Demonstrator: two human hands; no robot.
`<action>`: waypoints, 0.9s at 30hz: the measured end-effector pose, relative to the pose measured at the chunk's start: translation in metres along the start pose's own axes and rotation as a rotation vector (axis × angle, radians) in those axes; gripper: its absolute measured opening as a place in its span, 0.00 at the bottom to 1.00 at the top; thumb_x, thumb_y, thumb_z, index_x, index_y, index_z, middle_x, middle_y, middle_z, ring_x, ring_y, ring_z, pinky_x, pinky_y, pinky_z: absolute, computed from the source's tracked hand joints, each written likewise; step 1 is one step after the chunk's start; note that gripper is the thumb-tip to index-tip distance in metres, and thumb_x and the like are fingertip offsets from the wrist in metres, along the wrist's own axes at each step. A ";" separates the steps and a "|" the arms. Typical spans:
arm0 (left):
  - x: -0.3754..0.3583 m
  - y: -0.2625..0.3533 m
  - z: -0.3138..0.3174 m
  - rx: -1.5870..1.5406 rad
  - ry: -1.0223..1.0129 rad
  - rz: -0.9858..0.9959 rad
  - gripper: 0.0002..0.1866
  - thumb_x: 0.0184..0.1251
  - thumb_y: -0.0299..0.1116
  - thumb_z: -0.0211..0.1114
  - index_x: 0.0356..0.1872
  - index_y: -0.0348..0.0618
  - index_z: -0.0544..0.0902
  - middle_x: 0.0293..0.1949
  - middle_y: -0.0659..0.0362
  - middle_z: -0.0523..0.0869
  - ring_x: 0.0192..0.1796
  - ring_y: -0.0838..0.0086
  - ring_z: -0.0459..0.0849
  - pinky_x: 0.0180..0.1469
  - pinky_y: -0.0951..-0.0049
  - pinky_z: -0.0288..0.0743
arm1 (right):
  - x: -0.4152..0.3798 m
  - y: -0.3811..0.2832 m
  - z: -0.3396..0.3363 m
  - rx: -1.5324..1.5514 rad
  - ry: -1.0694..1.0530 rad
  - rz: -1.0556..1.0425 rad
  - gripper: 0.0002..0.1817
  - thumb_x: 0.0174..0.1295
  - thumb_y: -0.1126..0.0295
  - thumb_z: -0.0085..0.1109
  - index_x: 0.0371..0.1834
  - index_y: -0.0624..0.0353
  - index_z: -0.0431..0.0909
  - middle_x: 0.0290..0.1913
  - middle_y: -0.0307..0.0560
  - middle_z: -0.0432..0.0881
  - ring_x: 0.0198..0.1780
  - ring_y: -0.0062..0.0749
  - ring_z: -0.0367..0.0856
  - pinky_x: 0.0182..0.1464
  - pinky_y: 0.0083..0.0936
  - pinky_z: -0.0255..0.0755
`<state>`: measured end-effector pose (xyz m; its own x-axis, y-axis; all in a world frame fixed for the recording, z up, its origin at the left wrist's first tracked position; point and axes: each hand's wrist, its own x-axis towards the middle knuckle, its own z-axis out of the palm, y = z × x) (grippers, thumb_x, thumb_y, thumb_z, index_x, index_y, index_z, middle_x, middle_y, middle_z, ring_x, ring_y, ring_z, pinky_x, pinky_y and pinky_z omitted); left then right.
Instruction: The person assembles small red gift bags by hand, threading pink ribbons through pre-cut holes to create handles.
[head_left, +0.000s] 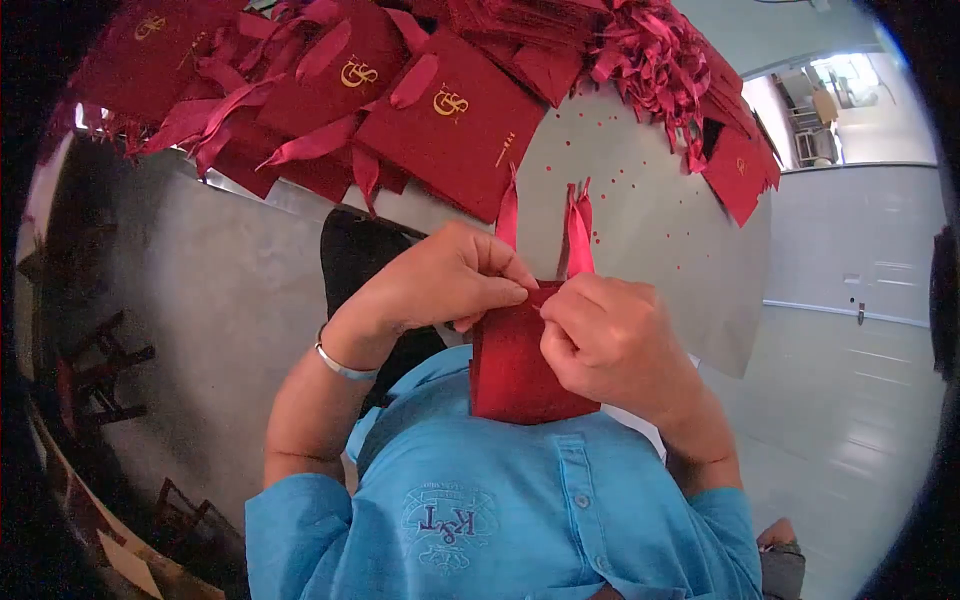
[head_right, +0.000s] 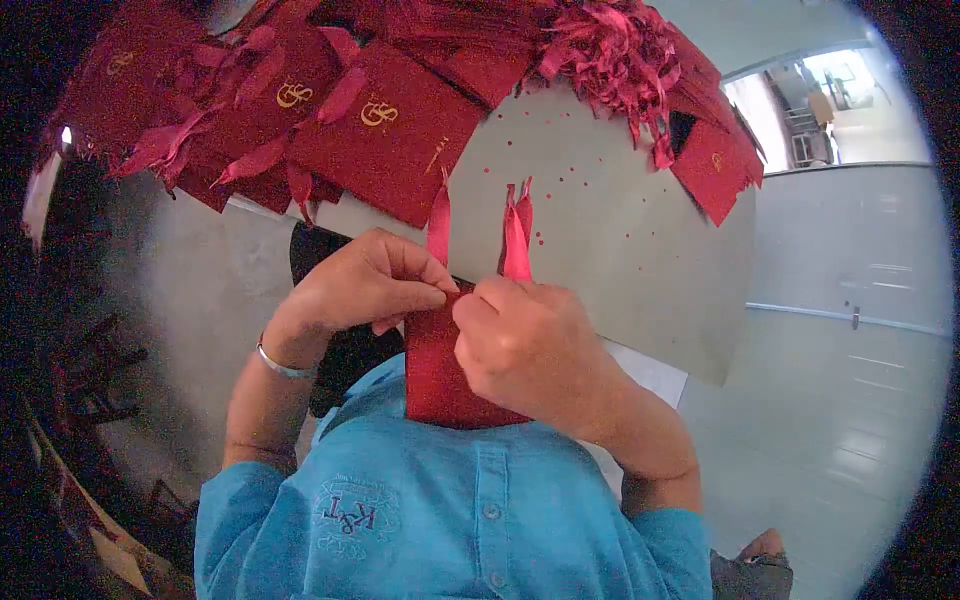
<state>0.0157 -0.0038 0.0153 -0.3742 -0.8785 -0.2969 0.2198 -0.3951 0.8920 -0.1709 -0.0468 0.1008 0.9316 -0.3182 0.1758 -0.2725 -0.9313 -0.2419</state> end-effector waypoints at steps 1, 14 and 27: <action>0.000 0.001 0.001 0.026 0.019 -0.002 0.07 0.63 0.26 0.64 0.38 0.34 0.85 0.20 0.65 0.80 0.16 0.86 0.72 0.19 0.82 0.64 | 0.002 -0.002 -0.001 -0.032 -0.045 0.023 0.05 0.43 0.80 0.61 0.22 0.59 0.77 0.24 0.44 0.76 0.23 0.36 0.78 0.26 0.31 0.75; -0.005 0.009 0.008 0.212 0.129 0.013 0.07 0.66 0.29 0.62 0.38 0.38 0.86 0.22 0.66 0.82 0.17 0.86 0.73 0.19 0.83 0.66 | 0.016 -0.005 0.009 -0.056 -0.201 0.246 0.04 0.51 0.74 0.60 0.23 0.62 0.76 0.26 0.49 0.80 0.30 0.44 0.82 0.32 0.38 0.77; -0.013 0.013 0.034 0.301 0.170 0.168 0.09 0.65 0.23 0.62 0.46 0.36 0.81 0.25 0.66 0.80 0.21 0.87 0.73 0.21 0.82 0.68 | 0.028 0.078 -0.005 0.918 -0.581 0.411 0.14 0.59 0.77 0.52 0.49 0.65 0.76 0.38 0.42 0.84 0.41 0.21 0.80 0.45 0.21 0.73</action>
<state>-0.0077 0.0121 0.0421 -0.1951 -0.9663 -0.1678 -0.0187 -0.1673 0.9857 -0.1674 -0.1298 0.0916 0.8485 -0.2157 -0.4833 -0.5245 -0.2217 -0.8220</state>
